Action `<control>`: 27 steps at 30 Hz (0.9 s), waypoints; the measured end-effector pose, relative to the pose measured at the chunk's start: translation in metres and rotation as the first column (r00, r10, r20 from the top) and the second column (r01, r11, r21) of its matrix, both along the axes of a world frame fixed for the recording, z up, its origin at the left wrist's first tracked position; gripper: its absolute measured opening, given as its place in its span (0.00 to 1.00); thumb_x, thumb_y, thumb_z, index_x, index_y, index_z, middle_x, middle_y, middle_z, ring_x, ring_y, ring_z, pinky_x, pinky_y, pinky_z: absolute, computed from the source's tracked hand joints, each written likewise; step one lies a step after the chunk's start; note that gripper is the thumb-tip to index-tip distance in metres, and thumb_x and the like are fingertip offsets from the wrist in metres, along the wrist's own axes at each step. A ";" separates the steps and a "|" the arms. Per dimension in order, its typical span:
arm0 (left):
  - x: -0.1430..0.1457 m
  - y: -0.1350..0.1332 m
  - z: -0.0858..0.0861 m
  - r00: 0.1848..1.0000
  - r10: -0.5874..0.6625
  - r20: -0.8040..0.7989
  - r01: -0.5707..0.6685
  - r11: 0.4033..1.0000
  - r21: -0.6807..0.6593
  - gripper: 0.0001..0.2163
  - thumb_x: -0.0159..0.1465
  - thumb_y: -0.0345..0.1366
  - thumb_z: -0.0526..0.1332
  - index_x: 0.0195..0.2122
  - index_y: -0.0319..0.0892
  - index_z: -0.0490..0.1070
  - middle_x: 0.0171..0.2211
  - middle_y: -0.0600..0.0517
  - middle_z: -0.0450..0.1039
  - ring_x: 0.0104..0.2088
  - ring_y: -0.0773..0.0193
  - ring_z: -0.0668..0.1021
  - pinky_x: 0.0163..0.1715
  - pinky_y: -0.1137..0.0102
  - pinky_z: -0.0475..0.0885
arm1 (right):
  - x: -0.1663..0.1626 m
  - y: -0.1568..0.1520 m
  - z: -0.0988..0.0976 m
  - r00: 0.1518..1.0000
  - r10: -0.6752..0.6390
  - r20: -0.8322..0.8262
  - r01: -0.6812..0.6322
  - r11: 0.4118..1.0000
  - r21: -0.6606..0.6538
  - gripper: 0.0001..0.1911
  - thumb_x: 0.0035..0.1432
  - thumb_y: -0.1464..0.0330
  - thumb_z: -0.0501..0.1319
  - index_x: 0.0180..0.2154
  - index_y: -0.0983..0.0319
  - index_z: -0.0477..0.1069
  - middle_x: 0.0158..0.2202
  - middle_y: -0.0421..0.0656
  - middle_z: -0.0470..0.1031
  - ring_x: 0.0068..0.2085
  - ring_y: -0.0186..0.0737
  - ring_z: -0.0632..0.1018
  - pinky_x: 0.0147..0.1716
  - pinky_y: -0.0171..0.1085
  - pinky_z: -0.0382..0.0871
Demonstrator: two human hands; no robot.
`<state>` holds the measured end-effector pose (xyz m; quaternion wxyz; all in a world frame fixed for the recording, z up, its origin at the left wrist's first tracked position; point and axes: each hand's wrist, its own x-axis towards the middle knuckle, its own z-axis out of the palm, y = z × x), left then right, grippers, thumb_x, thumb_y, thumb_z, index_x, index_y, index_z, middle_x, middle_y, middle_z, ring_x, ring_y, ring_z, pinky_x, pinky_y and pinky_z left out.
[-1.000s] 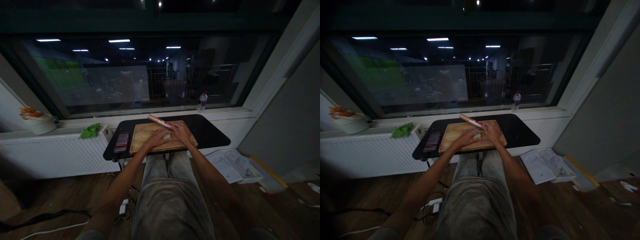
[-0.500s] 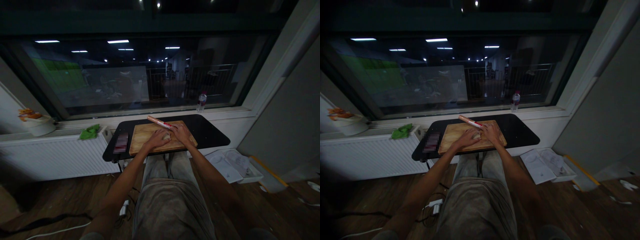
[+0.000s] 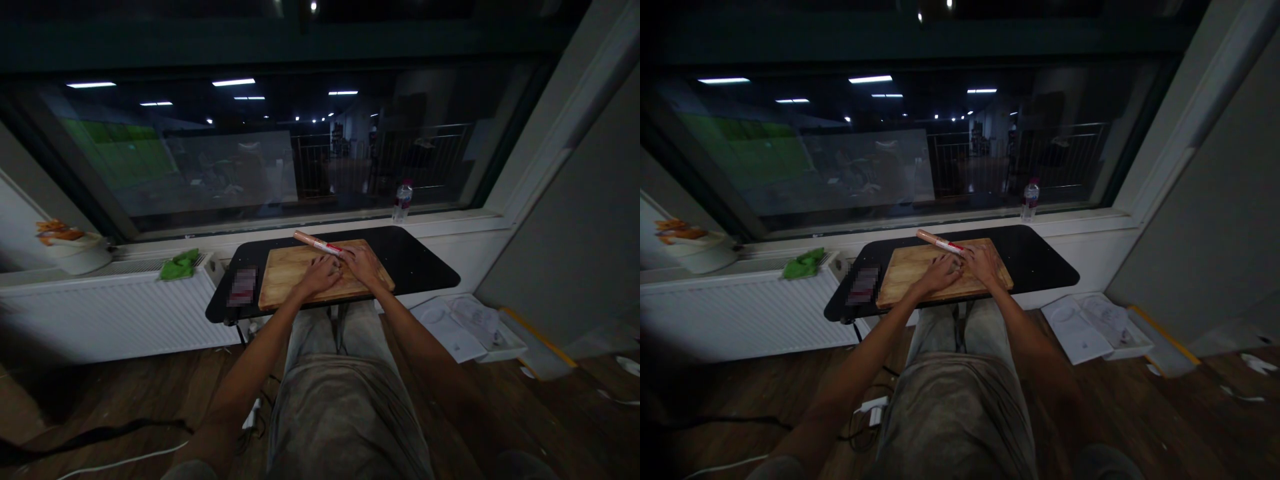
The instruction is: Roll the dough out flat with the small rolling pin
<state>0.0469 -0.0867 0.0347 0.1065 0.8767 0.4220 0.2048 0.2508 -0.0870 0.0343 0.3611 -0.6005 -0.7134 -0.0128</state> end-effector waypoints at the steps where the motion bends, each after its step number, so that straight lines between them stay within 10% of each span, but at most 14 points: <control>1: 0.000 0.000 -0.001 1.000 0.002 0.006 -0.002 1.000 0.003 0.10 0.76 0.44 0.62 0.54 0.49 0.74 0.64 0.48 0.77 0.67 0.44 0.74 0.68 0.47 0.68 | 0.000 0.001 -0.001 1.000 0.005 -0.003 -0.005 1.000 -0.002 0.20 0.80 0.57 0.60 0.59 0.57 0.87 0.55 0.50 0.89 0.58 0.54 0.85 0.62 0.45 0.76; 9: -0.002 0.003 -0.007 1.000 0.011 0.021 -0.012 0.999 0.034 0.20 0.76 0.48 0.63 0.65 0.49 0.75 0.71 0.45 0.75 0.71 0.42 0.73 0.73 0.45 0.65 | 0.000 0.001 0.000 0.999 0.039 -0.004 -0.039 0.999 -0.001 0.20 0.82 0.59 0.59 0.59 0.58 0.87 0.56 0.49 0.89 0.57 0.51 0.85 0.62 0.44 0.74; 27: -0.011 0.004 0.002 0.990 -0.103 0.092 0.110 0.991 -0.076 0.12 0.73 0.41 0.62 0.51 0.52 0.85 0.69 0.53 0.79 0.74 0.45 0.71 0.77 0.45 0.61 | 0.001 0.001 -0.003 1.000 0.007 0.004 -0.007 1.000 -0.021 0.20 0.81 0.57 0.59 0.60 0.55 0.86 0.56 0.48 0.89 0.58 0.51 0.84 0.61 0.44 0.75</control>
